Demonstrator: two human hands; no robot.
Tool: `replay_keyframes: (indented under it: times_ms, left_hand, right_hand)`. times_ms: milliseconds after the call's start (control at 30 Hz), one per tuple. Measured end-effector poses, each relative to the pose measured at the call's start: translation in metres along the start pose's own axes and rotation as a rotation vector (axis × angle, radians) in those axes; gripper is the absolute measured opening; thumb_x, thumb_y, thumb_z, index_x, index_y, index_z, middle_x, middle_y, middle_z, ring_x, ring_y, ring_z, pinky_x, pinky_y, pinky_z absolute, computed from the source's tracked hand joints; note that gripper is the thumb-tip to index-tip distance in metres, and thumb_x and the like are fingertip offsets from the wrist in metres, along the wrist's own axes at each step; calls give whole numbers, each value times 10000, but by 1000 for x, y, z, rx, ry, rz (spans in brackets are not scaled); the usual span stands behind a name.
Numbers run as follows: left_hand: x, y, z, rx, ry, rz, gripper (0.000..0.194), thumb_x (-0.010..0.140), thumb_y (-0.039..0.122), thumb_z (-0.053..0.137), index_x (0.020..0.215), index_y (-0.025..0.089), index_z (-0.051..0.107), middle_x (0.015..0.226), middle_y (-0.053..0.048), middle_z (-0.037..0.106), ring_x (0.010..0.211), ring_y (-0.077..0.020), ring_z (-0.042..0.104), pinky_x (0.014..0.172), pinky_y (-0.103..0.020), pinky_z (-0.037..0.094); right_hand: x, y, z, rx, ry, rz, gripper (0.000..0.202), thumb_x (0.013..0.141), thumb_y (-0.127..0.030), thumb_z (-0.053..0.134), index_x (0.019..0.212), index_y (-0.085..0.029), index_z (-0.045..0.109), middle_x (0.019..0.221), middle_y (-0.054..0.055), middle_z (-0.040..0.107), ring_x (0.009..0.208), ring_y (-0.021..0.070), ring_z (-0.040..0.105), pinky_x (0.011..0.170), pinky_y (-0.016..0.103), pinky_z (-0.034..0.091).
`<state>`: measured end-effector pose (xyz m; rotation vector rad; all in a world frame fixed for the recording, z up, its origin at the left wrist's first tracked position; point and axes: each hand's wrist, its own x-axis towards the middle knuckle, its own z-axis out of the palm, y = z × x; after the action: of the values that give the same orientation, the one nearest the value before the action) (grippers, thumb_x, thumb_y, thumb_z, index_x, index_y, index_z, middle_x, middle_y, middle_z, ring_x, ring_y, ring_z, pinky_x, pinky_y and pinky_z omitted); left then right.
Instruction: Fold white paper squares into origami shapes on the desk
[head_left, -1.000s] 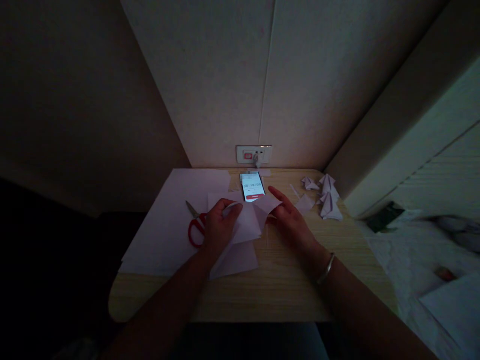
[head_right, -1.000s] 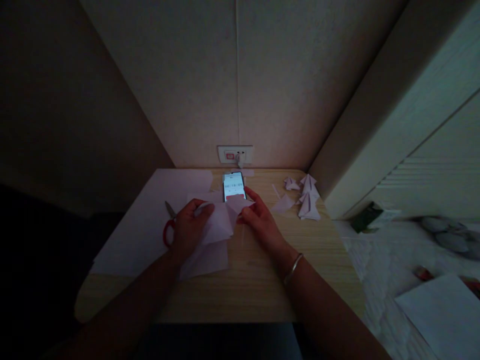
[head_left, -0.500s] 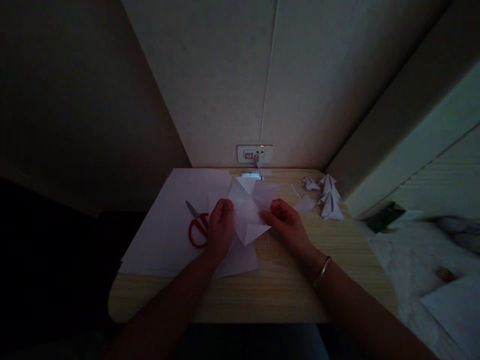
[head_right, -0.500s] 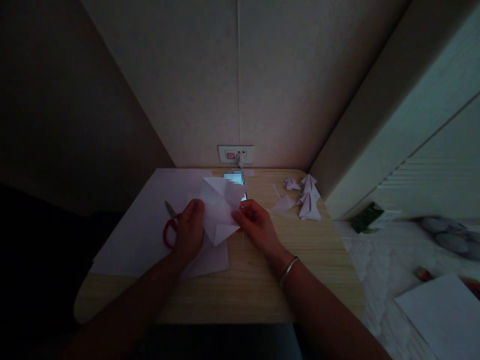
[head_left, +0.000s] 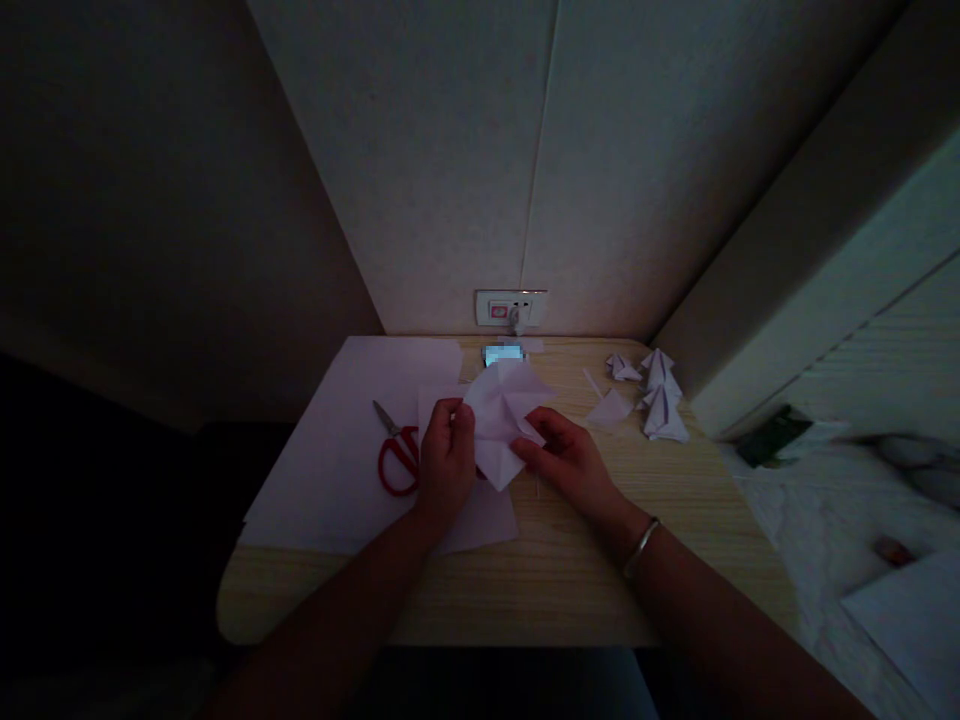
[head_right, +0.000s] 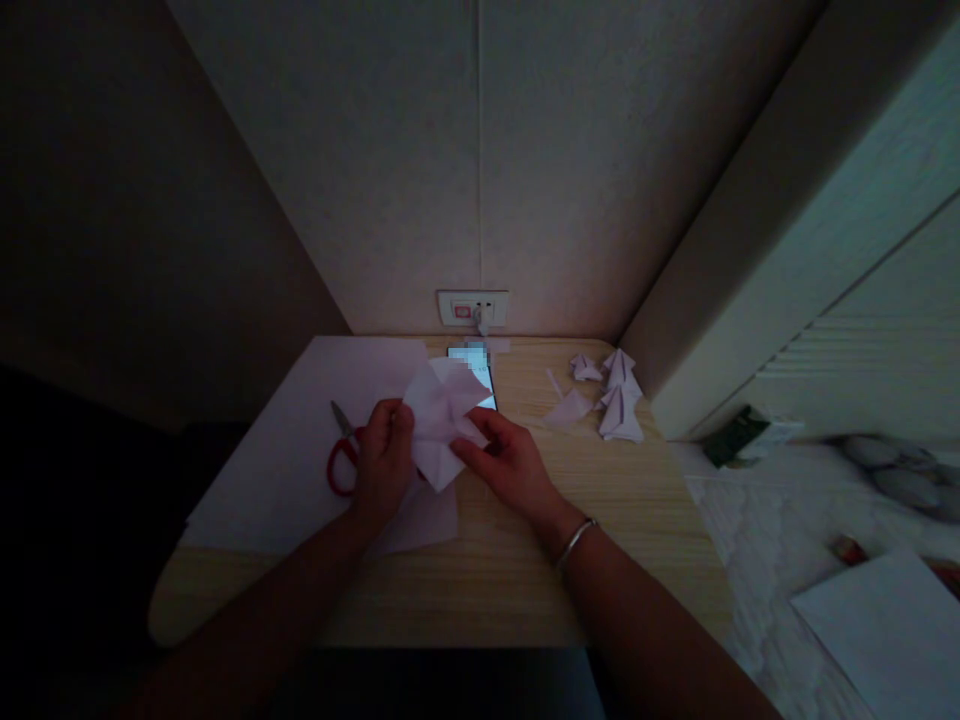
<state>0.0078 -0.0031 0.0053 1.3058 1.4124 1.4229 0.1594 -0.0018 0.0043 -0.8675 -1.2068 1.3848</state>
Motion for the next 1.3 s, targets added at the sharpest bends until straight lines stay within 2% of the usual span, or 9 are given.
replay_keyframes:
  times_ms: [100, 233, 400, 533, 667, 833, 967, 1133, 1300]
  left_hand:
    - [-2, 1, 1, -114, -120, -54, 272, 859, 476, 477, 908, 208, 476, 587, 55, 490, 462, -85, 430, 424, -191, 296]
    - [-4, 2, 3, -198, -194, -49, 268, 821, 436, 548, 943, 207, 483, 608, 50, 540, 437, -70, 443, 424, -179, 317]
    - [-5, 3, 2, -302, -304, -53, 239, 739, 316, 636, 913, 195, 524, 810, -13, 649, 636, -100, 578, 558, -195, 419]
    - [-4, 4, 0, -282, -378, -64, 228, 698, 288, 672, 877, 169, 597, 757, -14, 646, 627, -97, 550, 568, -203, 409]
    - [1, 3, 0, -281, -304, -134, 210, 745, 356, 633, 789, 151, 626, 670, -2, 612, 556, -73, 482, 522, -194, 356]
    - [3, 4, -1, -364, -395, -270, 446, 719, 339, 671, 1122, 193, 545, 523, 82, 517, 440, -55, 406, 467, -178, 308]
    - [4, 5, -1, -327, -446, -261, 396, 732, 323, 649, 1089, 158, 603, 507, 81, 466, 435, -48, 377, 462, -179, 292]
    - [5, 3, -1, -269, -341, -223, 392, 754, 317, 624, 1121, 183, 594, 502, 86, 435, 437, -47, 354, 450, -168, 265]
    - [6, -4, 2, -279, -310, -202, 362, 770, 312, 613, 1110, 190, 589, 552, 68, 489, 468, -52, 389, 467, -171, 292]
  right_hand:
    - [1, 0, -2, -73, 54, -19, 78, 706, -266, 724, 751, -227, 674, 702, -20, 601, 615, 116, 528, 550, 218, 435]
    - [0, 2, -6, -104, 69, -29, 151, 700, -278, 730, 840, -238, 689, 752, -8, 626, 647, 137, 537, 575, 243, 456]
    - [-2, 6, -10, -106, 78, -20, 202, 696, -272, 733, 888, -244, 679, 740, -16, 624, 612, 130, 526, 551, 238, 449]
    - [-3, 7, -12, -98, 106, -28, 215, 714, -276, 709, 928, -259, 688, 836, -2, 654, 692, 150, 563, 587, 247, 462]
    - [-3, 5, -14, -108, 127, -54, 189, 695, -228, 713, 881, -262, 707, 839, 1, 659, 757, 176, 581, 636, 261, 459]
    - [-3, 2, -15, -145, 86, -86, 134, 726, -244, 686, 856, -266, 707, 883, 21, 640, 817, 201, 578, 663, 289, 455]
    - [1, 1, -19, -350, 26, -251, 145, 728, -191, 668, 851, -264, 695, 864, 25, 596, 824, 197, 556, 724, 315, 447]
    - [1, -2, -19, -539, 194, -470, 424, 703, -142, 674, 1082, -292, 557, 1039, 35, 543, 934, 199, 529, 798, 342, 439]
    - [-3, -6, -16, -685, 145, -558, 238, 773, -159, 635, 973, -278, 588, 1076, 57, 525, 1032, 220, 504, 888, 401, 424]
